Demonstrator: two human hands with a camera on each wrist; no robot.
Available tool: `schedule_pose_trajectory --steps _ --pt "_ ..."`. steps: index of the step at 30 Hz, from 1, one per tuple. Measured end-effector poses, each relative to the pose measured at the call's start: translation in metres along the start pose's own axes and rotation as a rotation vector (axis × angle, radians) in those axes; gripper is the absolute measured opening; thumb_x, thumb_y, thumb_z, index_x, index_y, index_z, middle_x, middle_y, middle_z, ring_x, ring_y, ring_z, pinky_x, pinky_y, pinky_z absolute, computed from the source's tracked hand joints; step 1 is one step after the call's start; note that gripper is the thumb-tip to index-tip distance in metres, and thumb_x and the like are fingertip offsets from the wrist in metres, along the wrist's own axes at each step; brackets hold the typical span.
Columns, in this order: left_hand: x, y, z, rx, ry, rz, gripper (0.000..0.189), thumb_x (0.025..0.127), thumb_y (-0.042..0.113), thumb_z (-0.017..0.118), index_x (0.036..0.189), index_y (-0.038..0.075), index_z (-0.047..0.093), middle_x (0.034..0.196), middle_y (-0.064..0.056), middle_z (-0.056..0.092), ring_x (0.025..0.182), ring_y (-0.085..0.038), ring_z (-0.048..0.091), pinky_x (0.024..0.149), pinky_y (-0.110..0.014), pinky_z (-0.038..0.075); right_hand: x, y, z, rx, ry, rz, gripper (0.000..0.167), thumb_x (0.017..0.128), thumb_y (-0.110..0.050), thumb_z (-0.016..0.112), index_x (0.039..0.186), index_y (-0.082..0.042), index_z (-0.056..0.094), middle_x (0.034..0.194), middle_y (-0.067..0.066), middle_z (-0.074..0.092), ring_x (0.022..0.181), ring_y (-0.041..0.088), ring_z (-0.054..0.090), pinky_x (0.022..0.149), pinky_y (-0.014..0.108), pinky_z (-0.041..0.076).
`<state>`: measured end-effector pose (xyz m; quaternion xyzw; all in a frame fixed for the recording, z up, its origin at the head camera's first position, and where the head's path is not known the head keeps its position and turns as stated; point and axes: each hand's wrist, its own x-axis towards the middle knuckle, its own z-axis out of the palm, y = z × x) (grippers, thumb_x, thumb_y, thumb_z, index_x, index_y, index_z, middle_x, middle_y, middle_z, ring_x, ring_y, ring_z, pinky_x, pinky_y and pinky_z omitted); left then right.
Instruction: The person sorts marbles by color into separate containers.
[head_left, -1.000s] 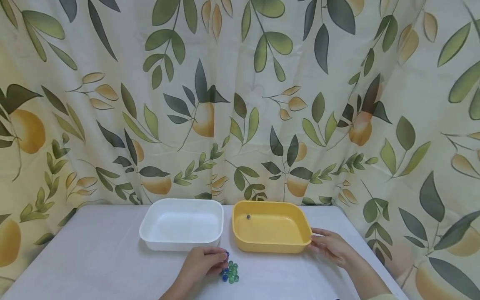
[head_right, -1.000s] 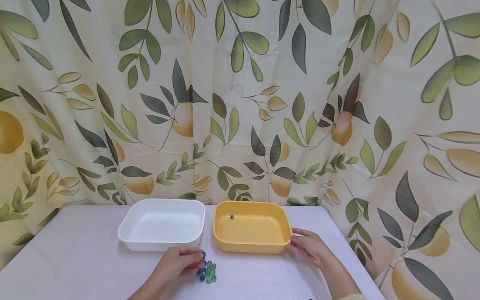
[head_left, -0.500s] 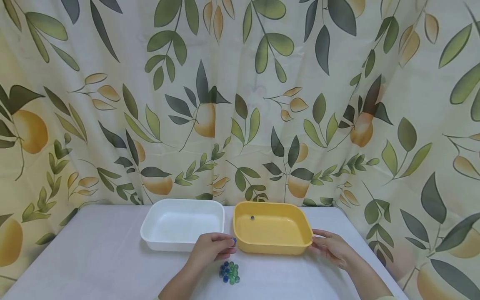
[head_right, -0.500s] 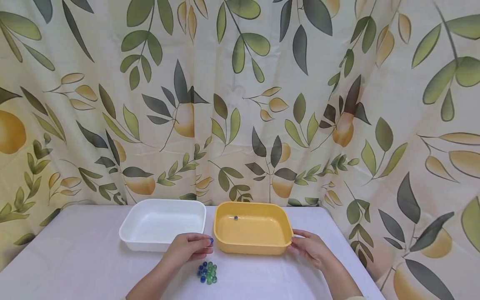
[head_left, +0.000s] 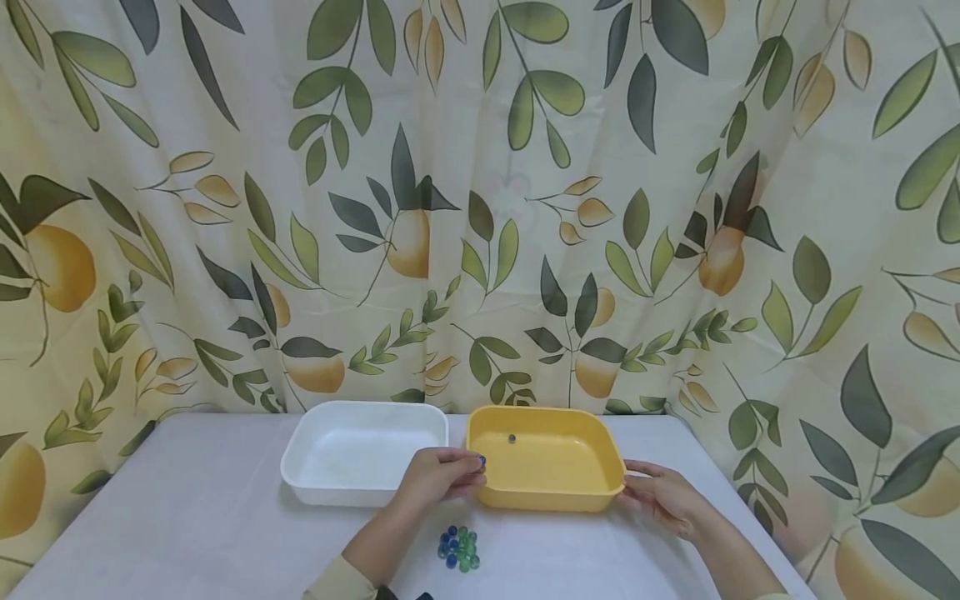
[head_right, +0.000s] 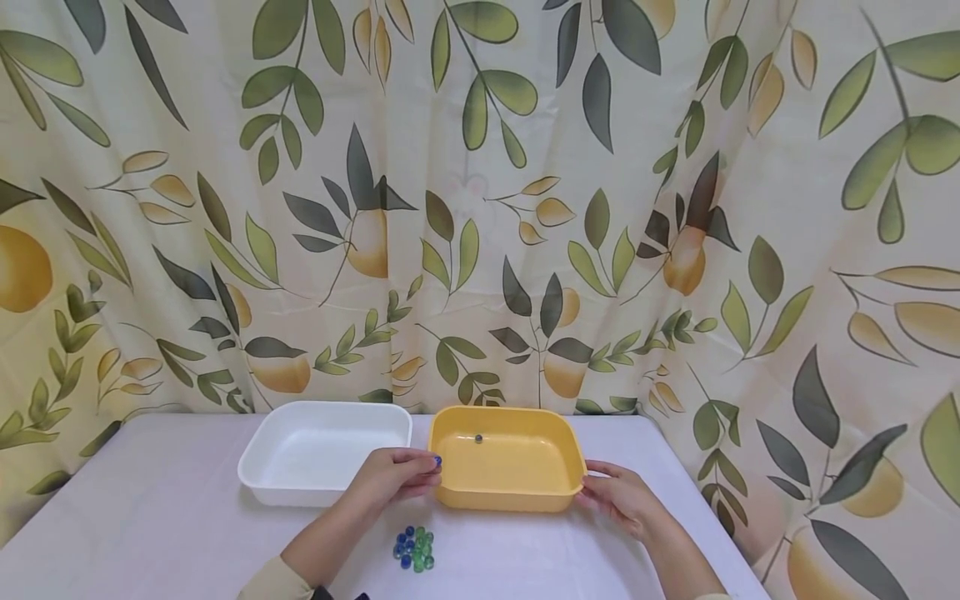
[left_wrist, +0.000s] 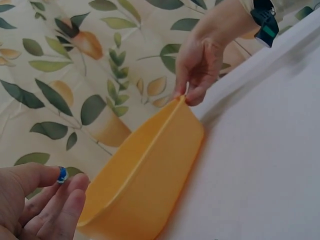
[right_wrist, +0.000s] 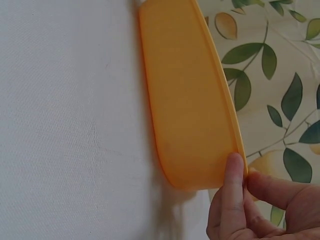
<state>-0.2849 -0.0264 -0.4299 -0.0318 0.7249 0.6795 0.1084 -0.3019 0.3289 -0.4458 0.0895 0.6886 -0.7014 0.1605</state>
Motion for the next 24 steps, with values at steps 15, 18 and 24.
schedule_pose_trajectory --steps 15,18,24 --pt "0.030 0.020 0.012 0.041 0.093 -0.021 0.023 0.088 0.013 0.073 0.103 -0.003 0.071 0.085 -0.010 0.075 0.073 -0.015 0.073 0.068 -0.024 0.061 -0.002 -0.004 0.003 -0.034 0.046 0.012 0.063 0.096 0.004 0.056 0.147 0.015 0.021 0.101 0.013 0.068 0.086 0.017 0.070 0.087 0.035 0.059" --pt "0.039 0.020 0.014 0.047 0.103 -0.021 0.020 0.086 0.011 0.074 0.100 -0.003 0.071 0.082 -0.011 0.075 0.070 -0.015 0.073 0.066 -0.024 0.061 -0.003 -0.005 0.003 -0.051 0.030 -0.002 0.062 0.096 0.005 0.055 0.146 0.018 0.020 0.099 0.013 0.068 0.086 0.016 0.070 0.085 0.033 0.059" --pt "0.057 0.010 0.015 0.080 0.135 -0.030 0.017 0.086 0.010 0.074 0.097 -0.003 0.073 0.077 -0.010 0.075 0.066 -0.013 0.071 0.063 -0.024 0.061 -0.004 -0.007 0.005 -0.069 0.062 0.008 0.059 0.095 0.005 0.056 0.144 0.018 0.025 0.102 0.015 0.068 0.085 0.017 0.071 0.085 0.034 0.060"
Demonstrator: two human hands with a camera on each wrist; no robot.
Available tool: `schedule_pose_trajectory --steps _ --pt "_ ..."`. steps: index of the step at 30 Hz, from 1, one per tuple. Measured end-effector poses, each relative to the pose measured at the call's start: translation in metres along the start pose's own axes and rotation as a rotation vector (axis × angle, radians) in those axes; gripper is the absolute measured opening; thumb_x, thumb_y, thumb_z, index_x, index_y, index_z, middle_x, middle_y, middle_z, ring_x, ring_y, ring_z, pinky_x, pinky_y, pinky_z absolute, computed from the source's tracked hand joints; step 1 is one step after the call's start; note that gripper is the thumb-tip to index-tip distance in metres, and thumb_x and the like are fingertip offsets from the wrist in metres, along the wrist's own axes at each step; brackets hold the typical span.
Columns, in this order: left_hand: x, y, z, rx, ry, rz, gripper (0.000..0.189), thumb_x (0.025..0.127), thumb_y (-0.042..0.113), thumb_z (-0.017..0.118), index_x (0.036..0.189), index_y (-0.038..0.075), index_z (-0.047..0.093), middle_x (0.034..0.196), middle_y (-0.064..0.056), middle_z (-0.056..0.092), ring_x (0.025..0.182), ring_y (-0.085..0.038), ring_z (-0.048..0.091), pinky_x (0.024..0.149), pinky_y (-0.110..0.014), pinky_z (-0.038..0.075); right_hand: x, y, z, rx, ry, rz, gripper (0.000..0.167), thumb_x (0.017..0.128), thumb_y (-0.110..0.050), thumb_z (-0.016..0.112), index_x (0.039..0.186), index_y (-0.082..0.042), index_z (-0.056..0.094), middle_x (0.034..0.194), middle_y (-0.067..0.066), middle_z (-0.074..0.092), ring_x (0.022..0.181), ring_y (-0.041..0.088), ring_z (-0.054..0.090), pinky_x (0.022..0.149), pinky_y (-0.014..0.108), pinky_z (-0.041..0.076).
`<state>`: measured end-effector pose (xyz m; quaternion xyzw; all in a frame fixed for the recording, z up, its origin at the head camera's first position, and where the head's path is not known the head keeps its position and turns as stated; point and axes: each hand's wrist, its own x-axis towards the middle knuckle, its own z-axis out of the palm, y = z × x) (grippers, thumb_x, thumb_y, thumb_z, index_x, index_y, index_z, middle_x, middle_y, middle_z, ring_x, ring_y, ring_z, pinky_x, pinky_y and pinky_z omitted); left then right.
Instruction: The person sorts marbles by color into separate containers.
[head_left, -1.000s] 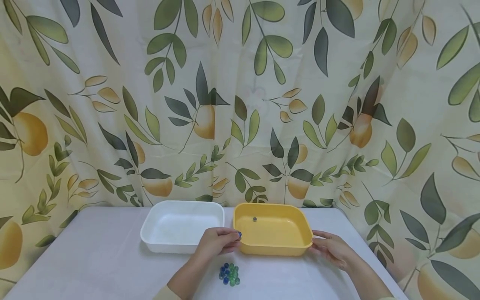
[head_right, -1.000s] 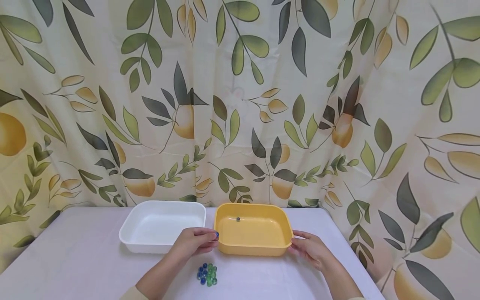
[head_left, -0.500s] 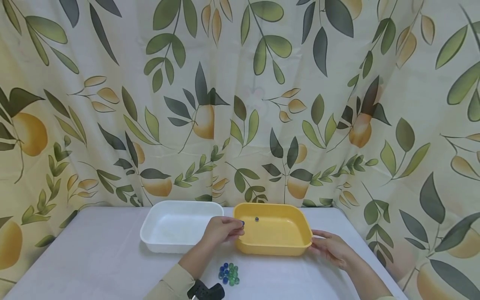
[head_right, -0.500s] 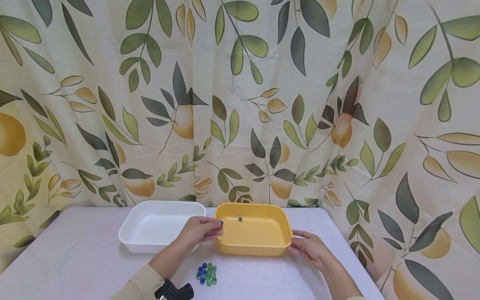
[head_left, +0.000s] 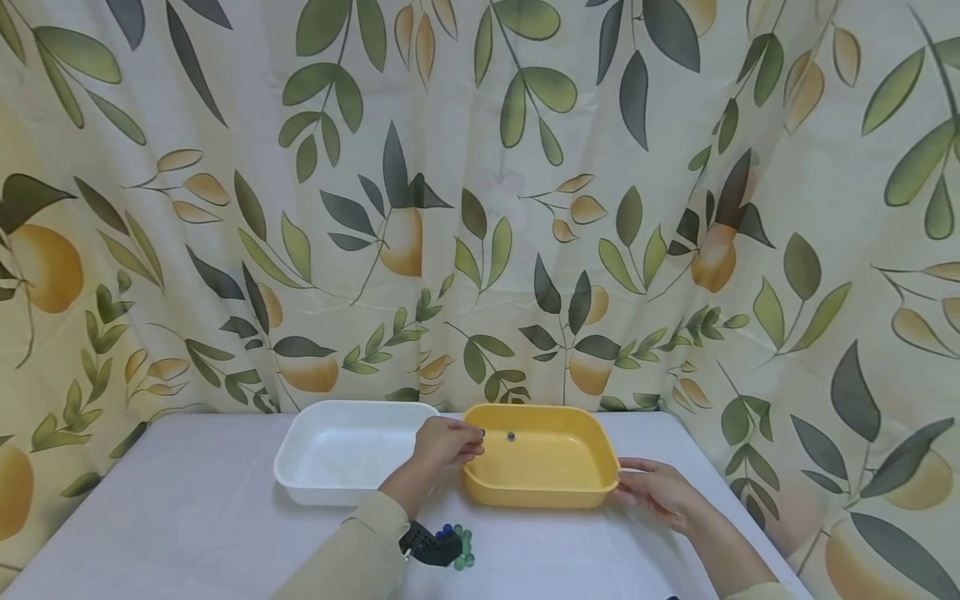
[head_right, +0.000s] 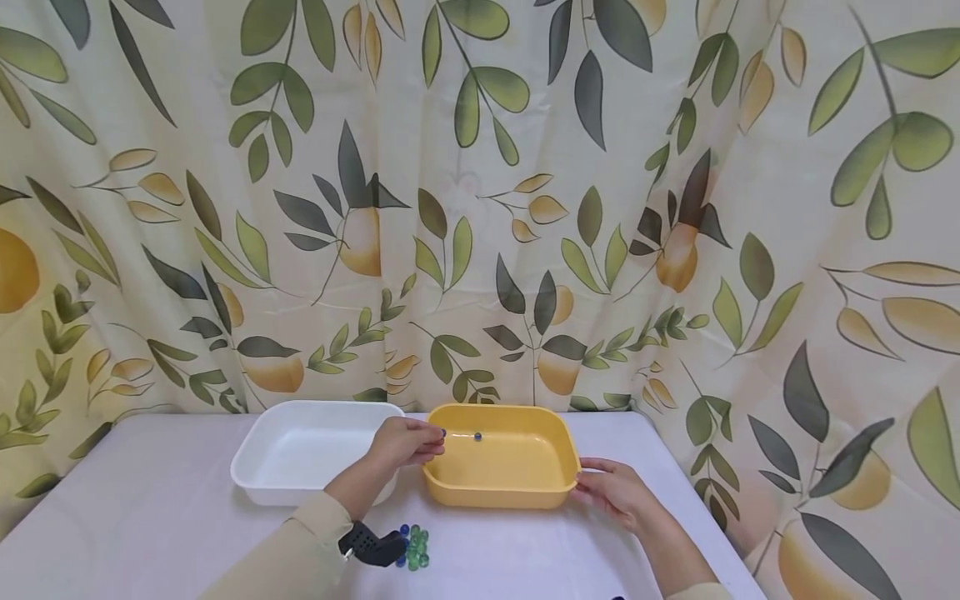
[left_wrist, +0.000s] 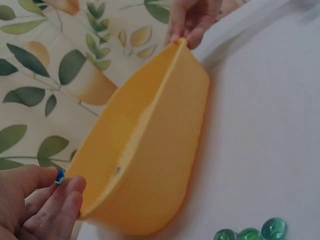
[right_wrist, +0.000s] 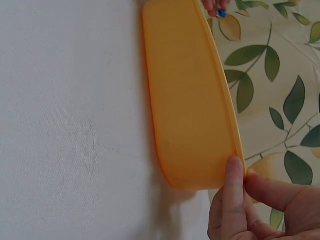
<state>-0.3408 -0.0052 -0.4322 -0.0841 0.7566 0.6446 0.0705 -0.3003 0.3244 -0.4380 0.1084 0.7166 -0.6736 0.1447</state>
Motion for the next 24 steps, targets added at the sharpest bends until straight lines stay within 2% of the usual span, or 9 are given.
schedule_pose_trajectory --steps 6,9,20,24 --pt "0.012 -0.006 0.002 0.018 0.019 -0.028 0.016 0.087 0.011 0.073 0.096 -0.002 0.073 0.074 -0.008 0.074 0.066 -0.014 0.072 0.061 -0.023 0.060 -0.001 -0.001 0.002 -0.007 0.008 0.006 0.060 0.095 0.005 0.056 0.144 0.018 0.025 0.106 0.019 0.067 0.086 0.018 0.071 0.087 0.035 0.059" --pt "0.015 -0.006 0.003 0.023 0.020 -0.021 0.016 0.086 0.010 0.073 0.095 -0.003 0.072 0.073 -0.009 0.074 0.065 -0.014 0.072 0.060 -0.023 0.060 -0.001 -0.001 0.001 -0.003 0.007 0.001 0.060 0.095 0.005 0.056 0.144 0.018 0.025 0.105 0.018 0.068 0.086 0.018 0.070 0.087 0.035 0.059" --pt "0.013 -0.004 0.006 0.018 0.050 0.008 0.015 0.085 0.007 0.071 0.093 -0.006 0.073 0.072 -0.011 0.074 0.058 -0.009 0.069 0.056 -0.019 0.058 0.001 0.001 0.001 0.008 0.022 0.010 0.058 0.095 0.007 0.056 0.144 0.018 0.027 0.104 0.018 0.068 0.085 0.018 0.070 0.085 0.035 0.059" --pt "0.012 -0.004 0.006 0.028 0.049 0.018 0.015 0.086 0.008 0.071 0.092 -0.006 0.073 0.073 -0.011 0.074 0.060 -0.010 0.070 0.056 -0.019 0.058 0.000 0.001 -0.001 0.010 -0.020 -0.011 0.060 0.095 0.007 0.055 0.144 0.020 0.023 0.101 0.015 0.069 0.087 0.017 0.070 0.086 0.034 0.059"
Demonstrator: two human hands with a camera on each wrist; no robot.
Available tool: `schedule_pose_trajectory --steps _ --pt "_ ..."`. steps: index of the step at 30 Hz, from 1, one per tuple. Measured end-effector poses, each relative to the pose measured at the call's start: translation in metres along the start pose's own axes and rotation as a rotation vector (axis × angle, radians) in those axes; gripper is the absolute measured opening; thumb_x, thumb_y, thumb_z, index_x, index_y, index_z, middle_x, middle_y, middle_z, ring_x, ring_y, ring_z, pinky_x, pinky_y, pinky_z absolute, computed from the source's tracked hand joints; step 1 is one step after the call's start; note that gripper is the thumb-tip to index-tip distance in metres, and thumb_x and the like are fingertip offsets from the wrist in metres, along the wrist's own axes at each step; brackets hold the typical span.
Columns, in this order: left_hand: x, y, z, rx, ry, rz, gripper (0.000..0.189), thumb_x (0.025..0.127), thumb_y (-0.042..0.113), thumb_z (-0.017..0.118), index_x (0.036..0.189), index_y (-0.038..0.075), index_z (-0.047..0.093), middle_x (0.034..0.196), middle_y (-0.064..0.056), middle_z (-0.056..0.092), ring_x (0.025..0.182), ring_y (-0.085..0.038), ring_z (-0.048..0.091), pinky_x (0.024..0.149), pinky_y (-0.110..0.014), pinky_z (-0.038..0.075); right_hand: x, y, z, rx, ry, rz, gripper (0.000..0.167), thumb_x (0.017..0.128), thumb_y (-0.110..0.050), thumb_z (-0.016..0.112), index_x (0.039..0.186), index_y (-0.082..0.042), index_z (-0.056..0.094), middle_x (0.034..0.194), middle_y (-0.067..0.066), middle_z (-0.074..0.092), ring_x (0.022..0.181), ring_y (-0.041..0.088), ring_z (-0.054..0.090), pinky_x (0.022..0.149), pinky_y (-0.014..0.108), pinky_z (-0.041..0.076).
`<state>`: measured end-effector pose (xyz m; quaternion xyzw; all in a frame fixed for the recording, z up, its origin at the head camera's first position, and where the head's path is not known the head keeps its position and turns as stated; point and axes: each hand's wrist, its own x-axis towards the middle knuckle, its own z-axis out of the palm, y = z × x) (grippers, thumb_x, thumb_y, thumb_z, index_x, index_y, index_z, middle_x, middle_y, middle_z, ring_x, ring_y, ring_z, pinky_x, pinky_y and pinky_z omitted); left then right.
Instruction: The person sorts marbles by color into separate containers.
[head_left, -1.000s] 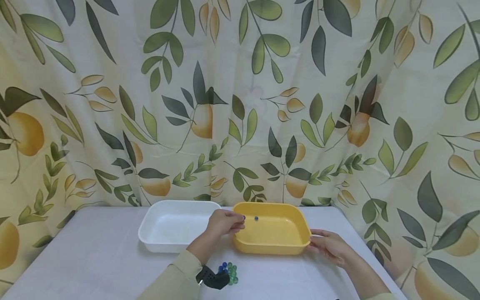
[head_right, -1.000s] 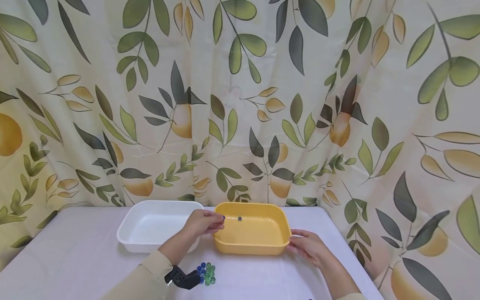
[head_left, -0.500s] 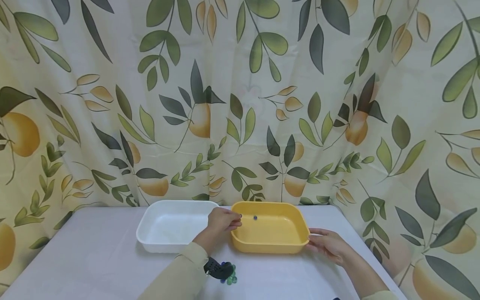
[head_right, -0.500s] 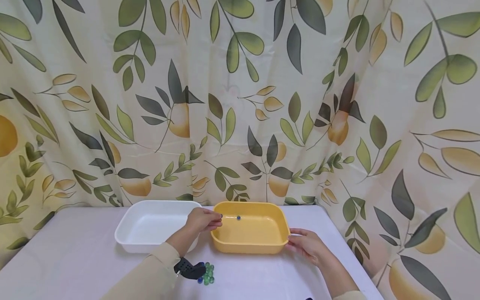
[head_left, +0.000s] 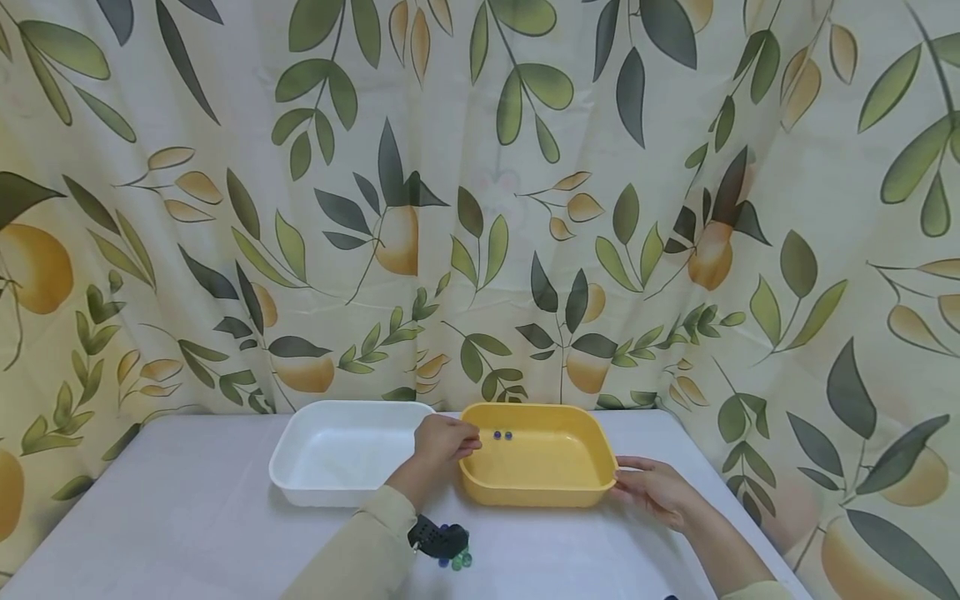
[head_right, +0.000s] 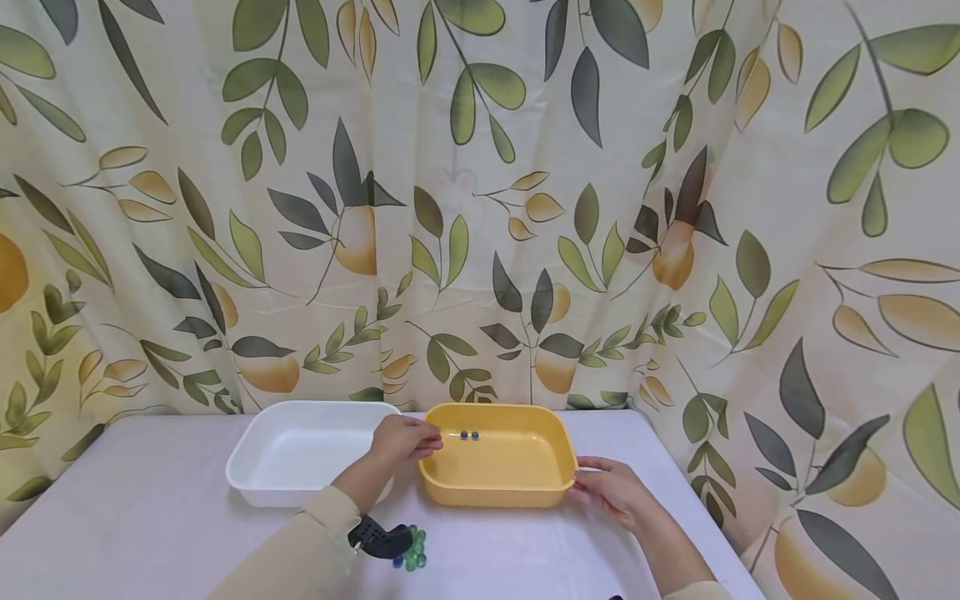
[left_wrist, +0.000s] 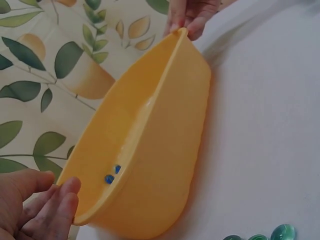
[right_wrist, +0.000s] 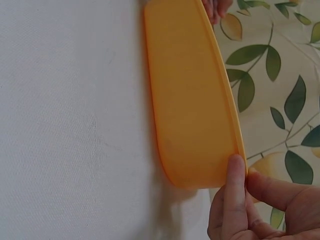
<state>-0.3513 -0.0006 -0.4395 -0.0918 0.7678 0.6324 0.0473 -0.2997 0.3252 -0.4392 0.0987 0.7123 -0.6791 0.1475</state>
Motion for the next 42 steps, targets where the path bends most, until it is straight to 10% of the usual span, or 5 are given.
schedule_pose_trajectory --steps 14,42 --pt "-0.010 0.000 -0.004 -0.024 -0.052 -0.015 0.017 0.088 0.011 0.071 0.095 -0.004 0.073 0.077 -0.009 0.074 0.065 -0.011 0.070 0.062 -0.021 0.060 0.001 0.000 -0.001 0.007 -0.018 -0.006 0.061 0.095 0.007 0.055 0.144 0.021 0.020 0.100 0.015 0.069 0.086 0.017 0.070 0.085 0.033 0.060" --pt "-0.078 -0.016 -0.050 -0.064 -0.192 -0.042 0.034 0.093 0.022 0.068 0.116 -0.003 0.068 0.093 -0.008 0.075 0.083 -0.019 0.074 0.073 -0.027 0.061 0.003 0.001 -0.001 -0.006 0.003 0.019 0.060 0.096 0.005 0.054 0.145 0.018 0.021 0.103 0.015 0.068 0.089 0.018 0.070 0.091 0.036 0.057"
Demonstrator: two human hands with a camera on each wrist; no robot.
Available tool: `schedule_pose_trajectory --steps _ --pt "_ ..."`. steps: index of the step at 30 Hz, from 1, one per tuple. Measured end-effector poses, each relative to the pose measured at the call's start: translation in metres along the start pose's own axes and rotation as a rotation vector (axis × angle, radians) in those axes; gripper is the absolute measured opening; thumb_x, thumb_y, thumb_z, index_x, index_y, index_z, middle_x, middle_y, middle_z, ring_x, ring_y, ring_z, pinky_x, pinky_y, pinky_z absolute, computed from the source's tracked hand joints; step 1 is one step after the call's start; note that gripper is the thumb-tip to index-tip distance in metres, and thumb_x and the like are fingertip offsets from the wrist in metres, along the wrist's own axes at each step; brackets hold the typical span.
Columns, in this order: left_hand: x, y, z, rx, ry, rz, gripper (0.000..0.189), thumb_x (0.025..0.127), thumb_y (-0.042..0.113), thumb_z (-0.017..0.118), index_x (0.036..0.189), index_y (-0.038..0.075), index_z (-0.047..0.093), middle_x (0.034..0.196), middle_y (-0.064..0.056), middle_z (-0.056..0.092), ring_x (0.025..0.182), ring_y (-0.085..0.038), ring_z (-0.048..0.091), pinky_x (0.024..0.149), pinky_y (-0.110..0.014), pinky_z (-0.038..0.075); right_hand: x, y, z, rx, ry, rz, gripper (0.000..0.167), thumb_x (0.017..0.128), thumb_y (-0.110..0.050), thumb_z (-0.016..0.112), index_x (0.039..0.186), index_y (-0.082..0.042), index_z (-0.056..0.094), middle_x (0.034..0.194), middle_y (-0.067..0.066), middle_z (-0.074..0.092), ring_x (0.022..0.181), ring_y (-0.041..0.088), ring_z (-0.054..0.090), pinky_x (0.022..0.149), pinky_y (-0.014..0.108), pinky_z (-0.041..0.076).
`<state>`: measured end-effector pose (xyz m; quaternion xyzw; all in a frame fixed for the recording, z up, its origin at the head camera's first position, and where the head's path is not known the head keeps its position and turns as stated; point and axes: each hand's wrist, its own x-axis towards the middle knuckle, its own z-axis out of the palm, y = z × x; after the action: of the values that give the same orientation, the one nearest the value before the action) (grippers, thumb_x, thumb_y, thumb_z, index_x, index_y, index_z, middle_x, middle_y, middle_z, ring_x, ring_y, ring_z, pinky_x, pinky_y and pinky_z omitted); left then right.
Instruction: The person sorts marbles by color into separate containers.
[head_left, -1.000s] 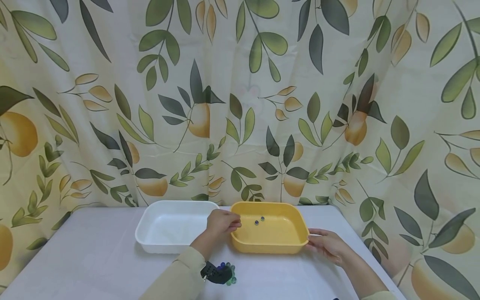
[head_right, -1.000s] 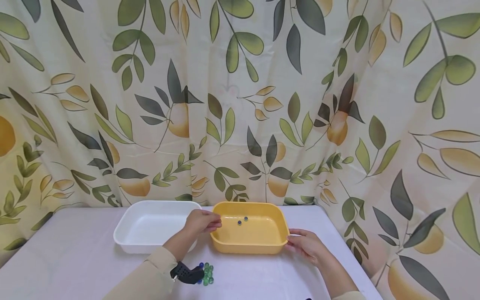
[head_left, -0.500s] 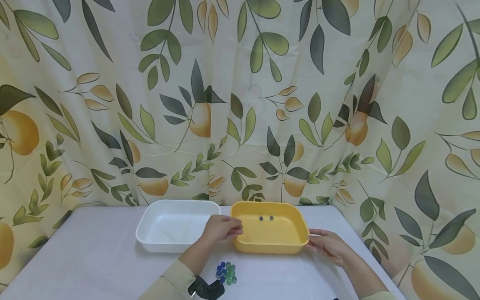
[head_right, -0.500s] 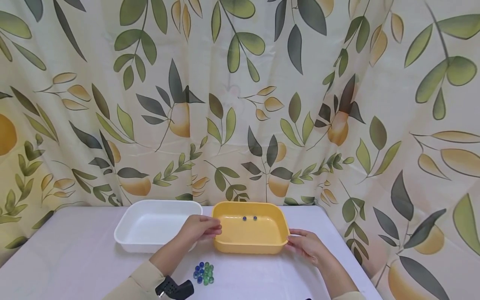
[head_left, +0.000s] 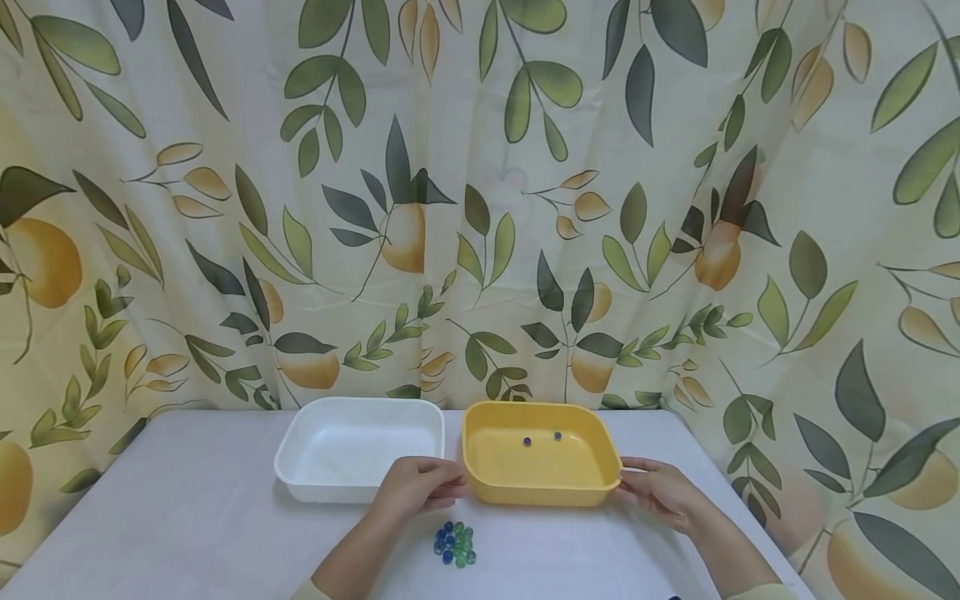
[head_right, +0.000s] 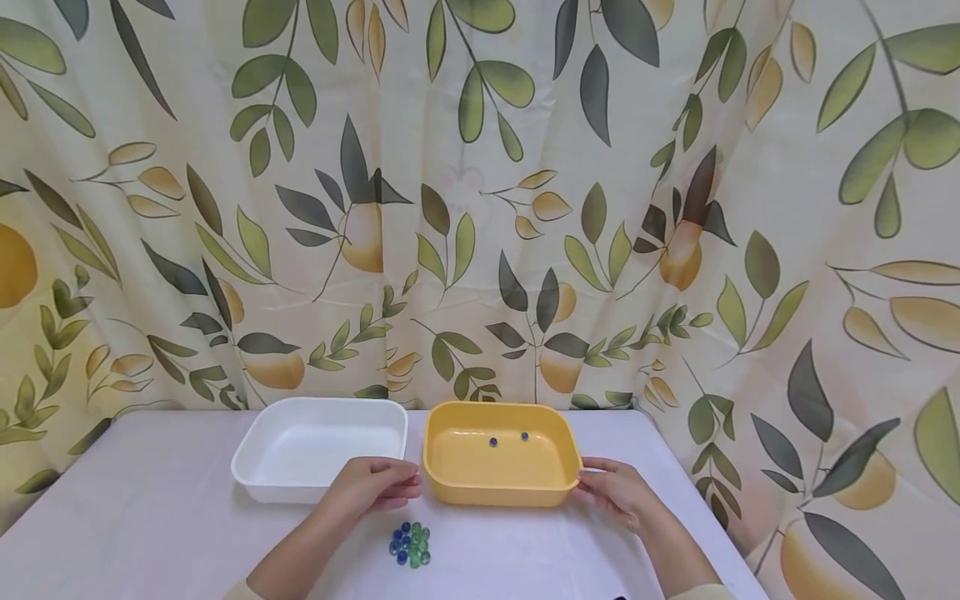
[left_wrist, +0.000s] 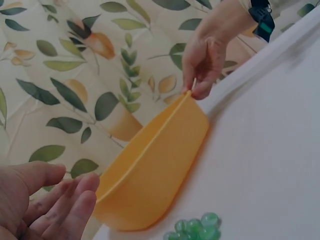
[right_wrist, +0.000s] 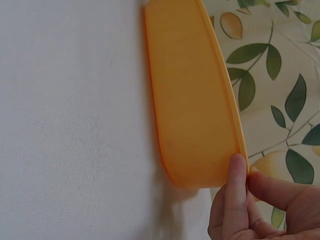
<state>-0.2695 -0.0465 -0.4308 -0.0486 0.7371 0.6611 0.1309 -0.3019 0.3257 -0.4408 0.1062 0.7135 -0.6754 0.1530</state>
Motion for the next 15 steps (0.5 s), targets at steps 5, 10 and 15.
schedule_pose_trajectory --steps 5,10,15 --pt "-0.006 -0.013 -0.010 0.041 0.047 -0.051 0.034 0.093 0.024 0.069 0.115 -0.002 0.068 0.092 -0.006 0.075 0.080 -0.017 0.073 0.073 -0.026 0.061 0.000 -0.002 0.000 -0.009 0.019 0.013 0.060 0.097 0.003 0.055 0.146 0.017 0.023 0.108 0.019 0.067 0.089 0.018 0.070 0.089 0.036 0.058" --pt "-0.012 -0.030 -0.018 0.067 0.053 -0.035 0.032 0.093 0.021 0.068 0.112 -0.005 0.069 0.091 -0.008 0.074 0.076 -0.016 0.073 0.071 -0.028 0.061 -0.003 -0.002 0.001 0.014 -0.003 0.004 0.061 0.097 0.004 0.055 0.146 0.018 0.021 0.105 0.018 0.068 0.089 0.018 0.070 0.089 0.034 0.058" --pt "-0.018 -0.048 -0.024 0.093 0.038 0.021 0.029 0.092 0.020 0.068 0.106 -0.006 0.070 0.090 -0.008 0.074 0.075 -0.016 0.072 0.071 -0.029 0.062 -0.002 -0.001 0.001 0.028 -0.012 -0.003 0.062 0.096 0.005 0.055 0.145 0.019 0.021 0.105 0.018 0.068 0.091 0.018 0.070 0.090 0.034 0.058"
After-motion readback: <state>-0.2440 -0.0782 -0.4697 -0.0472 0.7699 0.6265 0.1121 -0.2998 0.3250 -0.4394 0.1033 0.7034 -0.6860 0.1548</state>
